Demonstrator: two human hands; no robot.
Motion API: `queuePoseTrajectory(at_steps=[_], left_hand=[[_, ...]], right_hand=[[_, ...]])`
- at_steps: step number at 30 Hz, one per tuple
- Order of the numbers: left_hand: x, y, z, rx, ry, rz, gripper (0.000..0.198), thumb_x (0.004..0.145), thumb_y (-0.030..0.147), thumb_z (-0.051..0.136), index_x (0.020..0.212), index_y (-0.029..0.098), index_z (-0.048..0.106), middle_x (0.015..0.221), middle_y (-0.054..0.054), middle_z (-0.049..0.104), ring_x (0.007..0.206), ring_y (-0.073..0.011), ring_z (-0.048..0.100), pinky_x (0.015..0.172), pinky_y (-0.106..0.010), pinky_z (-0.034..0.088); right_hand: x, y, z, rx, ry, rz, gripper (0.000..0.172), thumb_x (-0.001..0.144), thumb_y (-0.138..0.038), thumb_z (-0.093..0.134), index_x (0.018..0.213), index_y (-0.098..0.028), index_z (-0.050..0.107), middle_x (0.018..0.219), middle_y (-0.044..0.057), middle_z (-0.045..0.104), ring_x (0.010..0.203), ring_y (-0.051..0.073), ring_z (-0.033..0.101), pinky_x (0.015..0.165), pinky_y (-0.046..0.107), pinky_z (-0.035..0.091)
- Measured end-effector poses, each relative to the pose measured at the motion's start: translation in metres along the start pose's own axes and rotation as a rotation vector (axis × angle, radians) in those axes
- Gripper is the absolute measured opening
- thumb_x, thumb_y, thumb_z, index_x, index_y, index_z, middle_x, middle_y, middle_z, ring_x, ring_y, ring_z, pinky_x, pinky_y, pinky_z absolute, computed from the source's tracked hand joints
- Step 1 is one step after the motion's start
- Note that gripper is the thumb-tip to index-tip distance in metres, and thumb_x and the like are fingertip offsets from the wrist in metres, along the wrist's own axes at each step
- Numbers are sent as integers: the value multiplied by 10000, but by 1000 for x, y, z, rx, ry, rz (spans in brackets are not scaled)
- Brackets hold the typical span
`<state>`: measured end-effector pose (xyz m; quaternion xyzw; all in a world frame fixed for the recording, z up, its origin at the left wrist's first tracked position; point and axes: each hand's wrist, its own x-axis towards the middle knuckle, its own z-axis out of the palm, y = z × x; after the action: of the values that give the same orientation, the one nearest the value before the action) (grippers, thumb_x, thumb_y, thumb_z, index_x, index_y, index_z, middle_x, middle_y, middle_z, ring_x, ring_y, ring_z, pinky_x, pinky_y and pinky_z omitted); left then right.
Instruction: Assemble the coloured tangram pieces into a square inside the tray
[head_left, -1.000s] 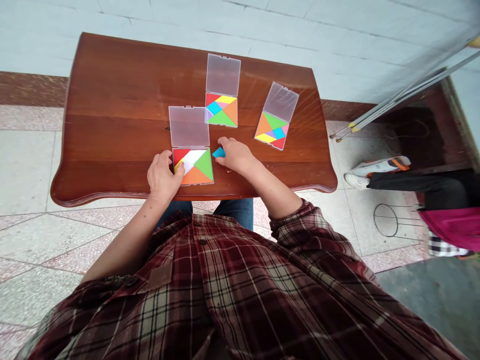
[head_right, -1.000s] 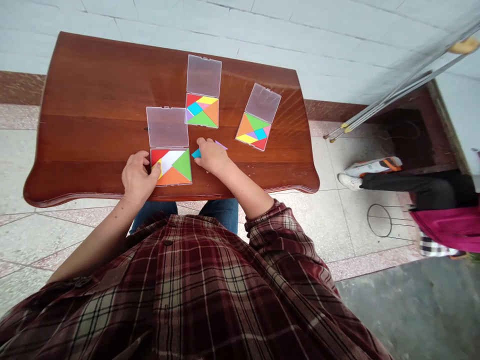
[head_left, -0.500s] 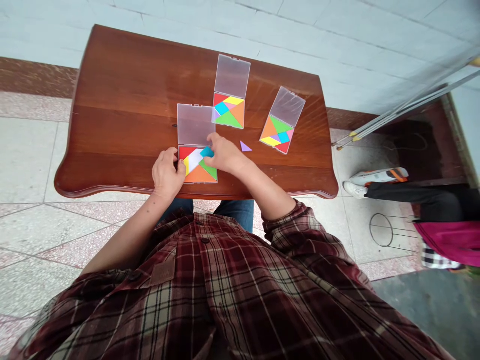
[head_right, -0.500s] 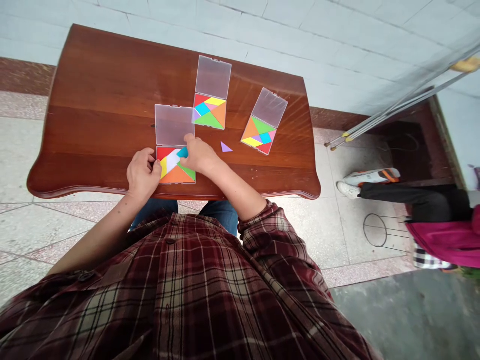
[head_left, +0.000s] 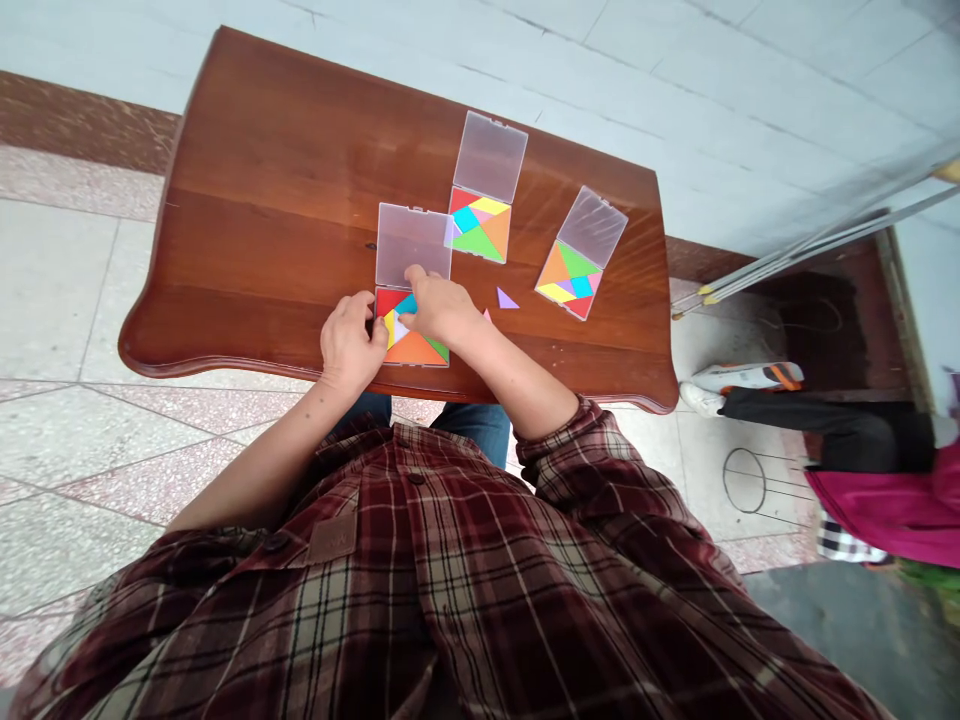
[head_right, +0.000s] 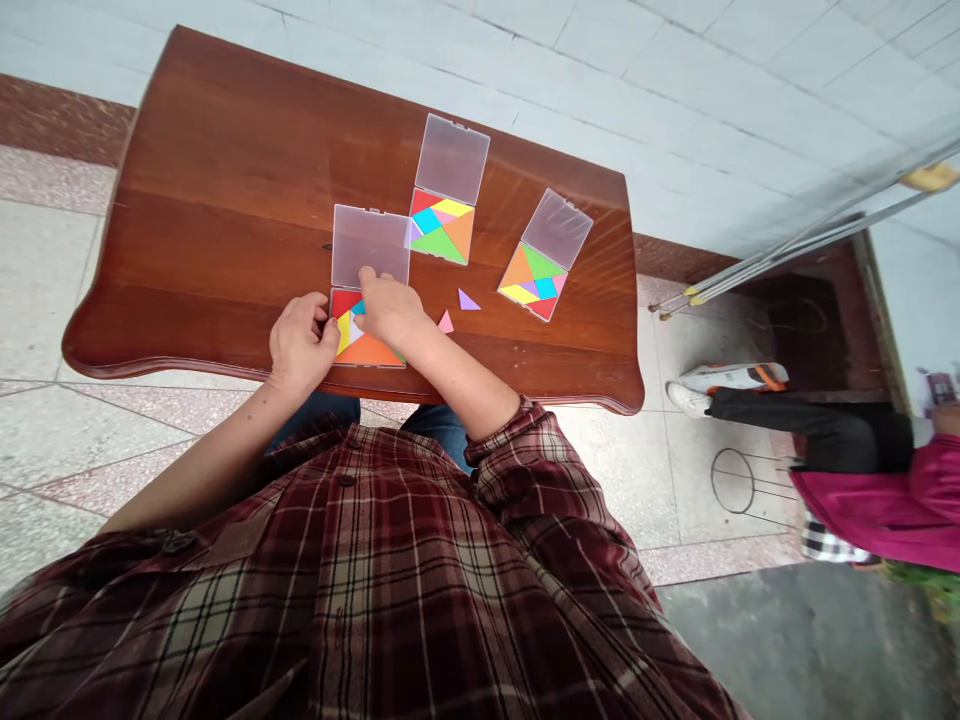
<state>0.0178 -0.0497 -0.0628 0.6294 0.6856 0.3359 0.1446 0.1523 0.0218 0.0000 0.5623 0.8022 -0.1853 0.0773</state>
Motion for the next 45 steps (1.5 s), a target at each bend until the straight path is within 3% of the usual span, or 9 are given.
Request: queuePoseTrajectory(at_steps=[4,10,16,23,45], left_hand=[[-1,1,-1,0,-5,5,182,785,170,562,962,207,587,867,-41,628,839,-204,581,759,-324,451],[0,1,-1,2,-4,5,161,779,175,561,933,215,587,840,-38,614,817,-205,565,736,-328,442],[1,2,-2,6,-15,0,137,788,177,548,916,216,577,826,-36,595,821,-204,559,749,-336,443],[1,1,-2,16,-26,-2,129,795,180,539,912,218,579,830,-41,593,826,-210,562,755,-343,451],[2,0,-3,27,-51,-2,158,791,217,563,943,215,607,874,-49,598,835,-213,564,781,-361,464]], right_hand=[[4,19,-1,100,41,-61,513,818,-263,646,1293,-174,473,1105,109,670,1014,280,636,874,428,506],[6,46,-7,209,136,-93,395,846,-141,522,1238,-176,549,1017,64,686,912,220,623,850,375,477],[3,37,0,148,58,-183,290,835,-116,514,1079,-183,655,1069,58,681,929,190,611,833,316,444],[3,31,7,11,20,-161,361,847,-109,491,1156,-189,662,1127,78,672,973,212,624,803,316,447],[-2,32,7,42,35,-164,330,877,-141,515,1173,-197,648,1158,77,662,994,218,620,812,317,448]])
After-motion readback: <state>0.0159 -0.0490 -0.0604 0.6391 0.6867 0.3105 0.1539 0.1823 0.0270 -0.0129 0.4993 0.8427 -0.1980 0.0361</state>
